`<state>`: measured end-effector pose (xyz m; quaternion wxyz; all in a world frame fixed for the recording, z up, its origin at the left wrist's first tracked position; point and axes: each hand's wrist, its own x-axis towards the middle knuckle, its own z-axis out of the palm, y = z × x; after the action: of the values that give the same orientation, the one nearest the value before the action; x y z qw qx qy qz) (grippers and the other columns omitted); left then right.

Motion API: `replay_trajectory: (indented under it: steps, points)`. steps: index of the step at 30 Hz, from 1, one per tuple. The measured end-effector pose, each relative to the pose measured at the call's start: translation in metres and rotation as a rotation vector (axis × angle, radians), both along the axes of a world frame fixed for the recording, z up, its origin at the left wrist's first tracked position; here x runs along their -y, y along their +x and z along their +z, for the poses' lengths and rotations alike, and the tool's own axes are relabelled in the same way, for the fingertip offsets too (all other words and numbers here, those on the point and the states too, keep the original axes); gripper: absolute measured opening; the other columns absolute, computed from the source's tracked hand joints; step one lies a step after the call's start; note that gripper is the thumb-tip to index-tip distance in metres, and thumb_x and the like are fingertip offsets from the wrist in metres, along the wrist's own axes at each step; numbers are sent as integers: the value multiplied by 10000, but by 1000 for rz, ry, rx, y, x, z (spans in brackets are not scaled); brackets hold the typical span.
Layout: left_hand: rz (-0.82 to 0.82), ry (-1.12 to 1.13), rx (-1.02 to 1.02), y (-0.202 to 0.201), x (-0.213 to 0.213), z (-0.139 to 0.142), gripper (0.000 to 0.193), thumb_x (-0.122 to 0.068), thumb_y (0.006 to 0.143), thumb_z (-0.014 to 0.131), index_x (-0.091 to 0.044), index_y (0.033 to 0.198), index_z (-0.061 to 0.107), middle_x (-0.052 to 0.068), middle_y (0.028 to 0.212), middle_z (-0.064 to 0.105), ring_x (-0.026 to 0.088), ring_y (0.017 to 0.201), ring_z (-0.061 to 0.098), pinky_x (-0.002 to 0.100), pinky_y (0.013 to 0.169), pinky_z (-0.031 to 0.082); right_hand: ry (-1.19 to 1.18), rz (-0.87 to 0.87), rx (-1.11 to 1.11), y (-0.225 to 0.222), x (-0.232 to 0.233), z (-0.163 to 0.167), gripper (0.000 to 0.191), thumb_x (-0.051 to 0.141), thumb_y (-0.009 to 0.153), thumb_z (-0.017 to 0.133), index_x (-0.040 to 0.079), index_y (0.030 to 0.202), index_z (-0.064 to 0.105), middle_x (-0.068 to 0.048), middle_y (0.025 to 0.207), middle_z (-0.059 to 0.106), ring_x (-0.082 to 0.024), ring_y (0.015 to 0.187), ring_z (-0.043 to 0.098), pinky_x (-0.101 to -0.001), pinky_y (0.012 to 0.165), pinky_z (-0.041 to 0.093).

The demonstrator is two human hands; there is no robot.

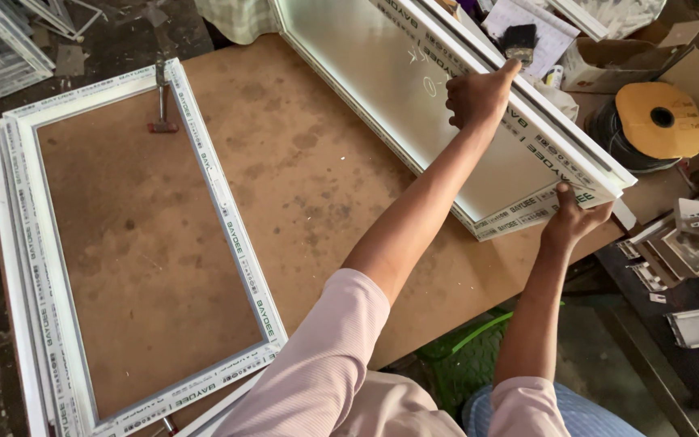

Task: The person places a glass pane into a white PVC window frame lying on a workbench, aligns it, then taps glazing beads around the frame edge with a rubber mallet to secure the glass. They use a screwdriver on a frame corner, carry finished frames to stack them on the floor, and fit additional bead strips into other frames.

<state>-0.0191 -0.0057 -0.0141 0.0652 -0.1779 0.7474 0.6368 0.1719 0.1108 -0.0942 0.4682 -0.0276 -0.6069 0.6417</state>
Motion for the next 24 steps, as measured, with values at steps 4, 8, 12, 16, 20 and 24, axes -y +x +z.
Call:
replay_trajectory:
  steps: [4,8,12,16,20,24]
  points:
    - [-38,-10,-41,3,3,0,1131,-646,667,774,192,1350,442,355,1239,591,469,1144,630,619,1006,487,33,-120,95,-5,8,-20,648,32,977,750,-5,1528,410,-139,1372,601,-236,1223,613,-379,1065,558]
    - [42,-66,-27,-2,-5,-13,1054,-670,616,800,120,1271,562,279,1296,587,471,1211,584,682,1004,433,164,-261,303,4,25,-45,885,39,977,793,29,1633,198,-207,1515,433,-302,1354,471,-391,1099,449]
    - [102,49,-174,-17,-8,-44,959,-675,605,824,165,1041,665,326,1104,687,429,1059,709,514,907,576,324,-320,527,30,38,-67,971,71,894,829,15,1601,166,-266,1559,365,-393,1439,385,-469,1188,333]
    - [27,103,-346,-26,-13,-64,690,-549,762,761,137,834,732,268,855,766,308,794,717,455,763,566,336,-305,476,55,35,-53,881,148,935,809,10,1604,252,-257,1593,372,-401,1459,394,-473,1191,356]
    - [57,279,-398,-24,-15,-64,490,-355,756,811,125,825,743,126,829,755,212,731,667,381,718,576,408,-424,355,74,26,-27,709,125,922,795,15,1521,432,-235,1550,444,-404,1452,440,-476,1198,385]
    - [70,496,-287,-3,-15,-57,437,-259,758,808,123,960,737,113,935,742,200,770,672,360,703,575,361,-419,299,88,14,-13,578,87,890,793,2,1412,558,-198,1416,575,-350,1334,570,-441,1122,468]
